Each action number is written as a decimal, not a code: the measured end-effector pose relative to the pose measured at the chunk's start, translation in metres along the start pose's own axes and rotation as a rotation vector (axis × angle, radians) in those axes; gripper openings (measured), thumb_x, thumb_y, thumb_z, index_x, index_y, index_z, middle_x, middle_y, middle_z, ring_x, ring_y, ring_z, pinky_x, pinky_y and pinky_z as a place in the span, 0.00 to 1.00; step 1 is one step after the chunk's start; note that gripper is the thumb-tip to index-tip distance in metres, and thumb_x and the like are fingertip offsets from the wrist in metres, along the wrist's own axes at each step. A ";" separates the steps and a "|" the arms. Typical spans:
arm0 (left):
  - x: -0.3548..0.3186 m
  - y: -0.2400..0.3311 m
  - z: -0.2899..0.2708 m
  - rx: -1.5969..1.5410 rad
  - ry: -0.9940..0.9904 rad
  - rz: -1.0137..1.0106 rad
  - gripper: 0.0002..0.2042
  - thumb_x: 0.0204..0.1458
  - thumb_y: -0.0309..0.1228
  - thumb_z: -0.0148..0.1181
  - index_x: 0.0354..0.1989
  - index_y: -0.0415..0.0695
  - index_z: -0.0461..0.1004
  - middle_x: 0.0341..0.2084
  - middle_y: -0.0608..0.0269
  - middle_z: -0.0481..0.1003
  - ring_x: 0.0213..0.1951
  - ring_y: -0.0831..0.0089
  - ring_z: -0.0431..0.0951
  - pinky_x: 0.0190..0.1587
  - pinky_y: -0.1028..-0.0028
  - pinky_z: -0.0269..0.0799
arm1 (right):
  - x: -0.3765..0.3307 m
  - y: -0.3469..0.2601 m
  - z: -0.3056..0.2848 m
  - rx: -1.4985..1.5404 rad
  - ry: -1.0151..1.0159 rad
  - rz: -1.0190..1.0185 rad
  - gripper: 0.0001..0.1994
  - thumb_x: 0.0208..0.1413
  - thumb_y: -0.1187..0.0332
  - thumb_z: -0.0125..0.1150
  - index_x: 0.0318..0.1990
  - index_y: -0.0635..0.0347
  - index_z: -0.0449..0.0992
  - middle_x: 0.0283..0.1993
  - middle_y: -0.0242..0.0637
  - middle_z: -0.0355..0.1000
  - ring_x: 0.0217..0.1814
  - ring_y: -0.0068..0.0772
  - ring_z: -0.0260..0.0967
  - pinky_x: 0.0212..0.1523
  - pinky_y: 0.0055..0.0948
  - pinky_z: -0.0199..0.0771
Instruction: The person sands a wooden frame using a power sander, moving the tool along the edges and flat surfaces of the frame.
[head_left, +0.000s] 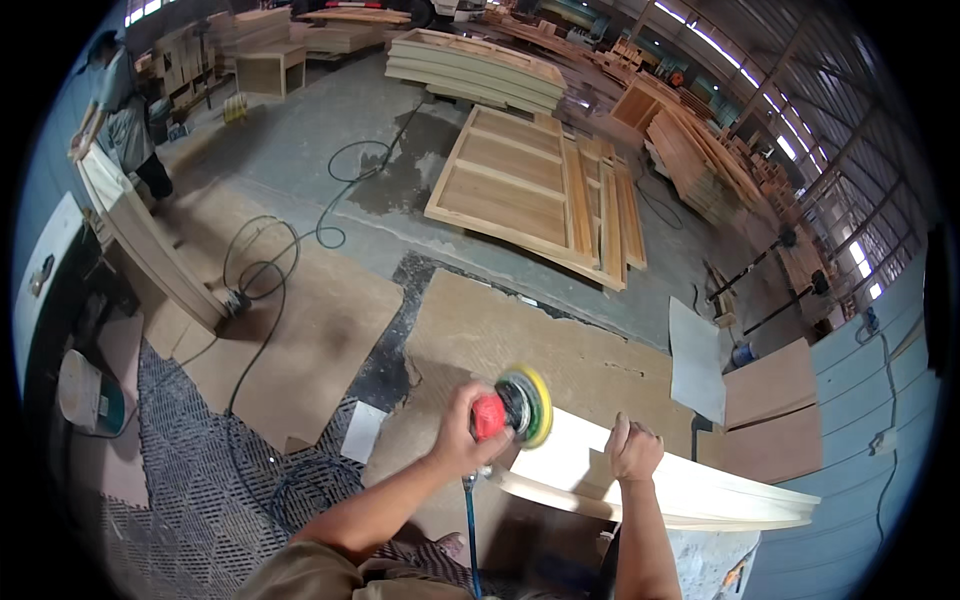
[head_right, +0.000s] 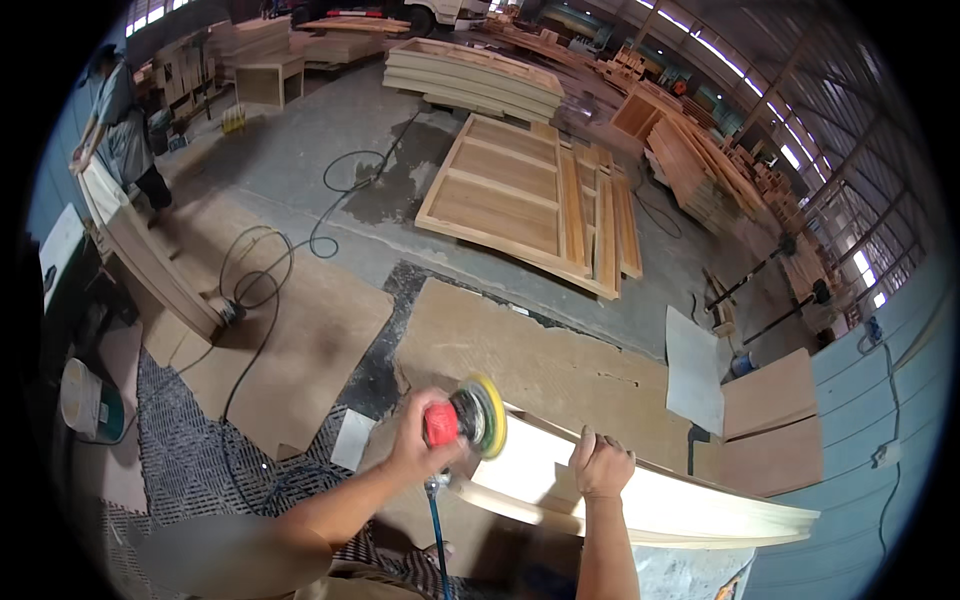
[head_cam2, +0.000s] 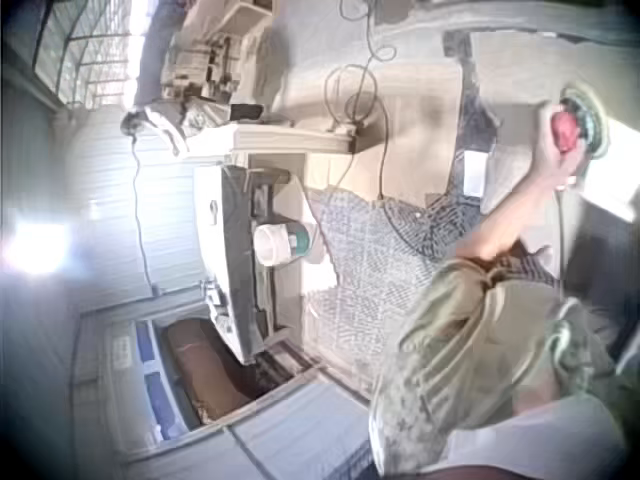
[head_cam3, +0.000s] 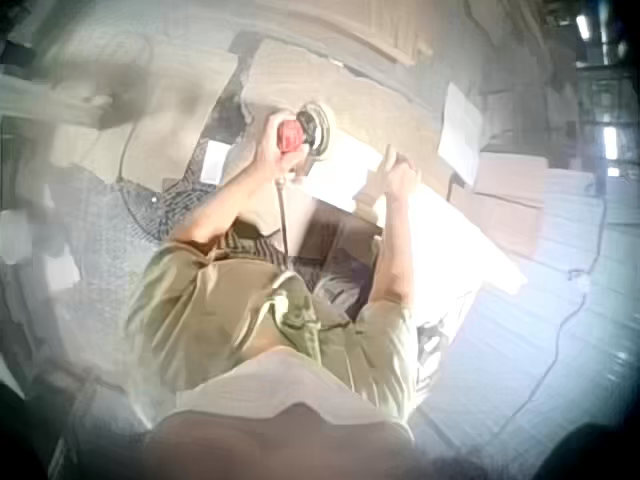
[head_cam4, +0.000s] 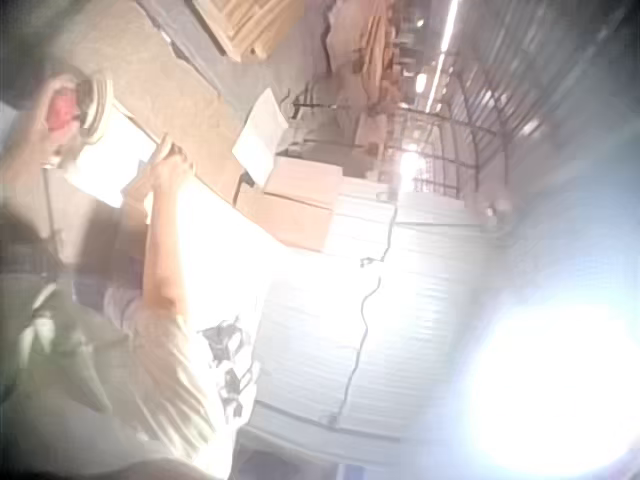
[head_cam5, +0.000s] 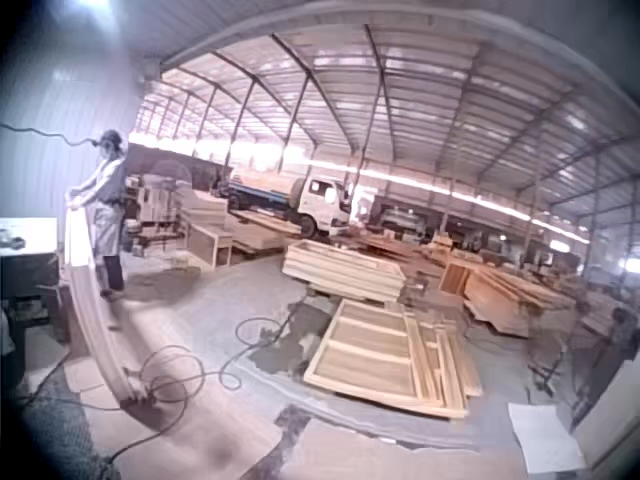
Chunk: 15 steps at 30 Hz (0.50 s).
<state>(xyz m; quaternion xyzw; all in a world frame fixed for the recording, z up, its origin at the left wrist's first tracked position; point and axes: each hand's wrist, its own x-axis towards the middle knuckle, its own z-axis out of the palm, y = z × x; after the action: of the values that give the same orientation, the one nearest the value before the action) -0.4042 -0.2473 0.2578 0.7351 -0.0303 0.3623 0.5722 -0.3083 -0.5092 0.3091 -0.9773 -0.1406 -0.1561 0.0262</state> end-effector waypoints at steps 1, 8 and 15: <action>0.003 0.018 0.000 0.131 -0.027 0.143 0.28 0.39 0.29 0.67 0.51 0.44 0.63 0.43 0.52 0.67 0.38 0.56 0.73 0.41 0.65 0.72 | -0.001 -0.001 -0.001 0.008 0.000 0.001 0.22 0.60 0.57 0.41 0.21 0.57 0.77 0.26 0.44 0.75 0.30 0.52 0.72 0.34 0.47 0.67; -0.008 0.055 0.025 0.554 -0.274 0.587 0.17 0.39 0.30 0.65 0.40 0.54 0.72 0.44 0.58 0.67 0.26 0.67 0.74 0.25 0.72 0.75 | -0.005 -0.003 0.001 0.019 -0.051 0.043 0.23 0.60 0.56 0.41 0.24 0.58 0.79 0.27 0.45 0.76 0.33 0.49 0.74 0.40 0.47 0.66; 0.000 -0.018 -0.006 -0.668 0.021 -0.665 0.25 0.45 0.23 0.62 0.51 0.53 0.60 0.36 0.57 0.69 0.27 0.68 0.74 0.28 0.67 0.76 | -0.008 -0.008 0.001 0.037 0.035 0.019 0.21 0.59 0.58 0.42 0.21 0.59 0.76 0.24 0.46 0.73 0.28 0.52 0.71 0.35 0.49 0.66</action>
<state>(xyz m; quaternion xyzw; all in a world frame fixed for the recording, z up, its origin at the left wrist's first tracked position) -0.3988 -0.2353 0.2436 0.4769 0.0976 0.1374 0.8627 -0.3173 -0.5033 0.3058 -0.9751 -0.1337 -0.1700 0.0484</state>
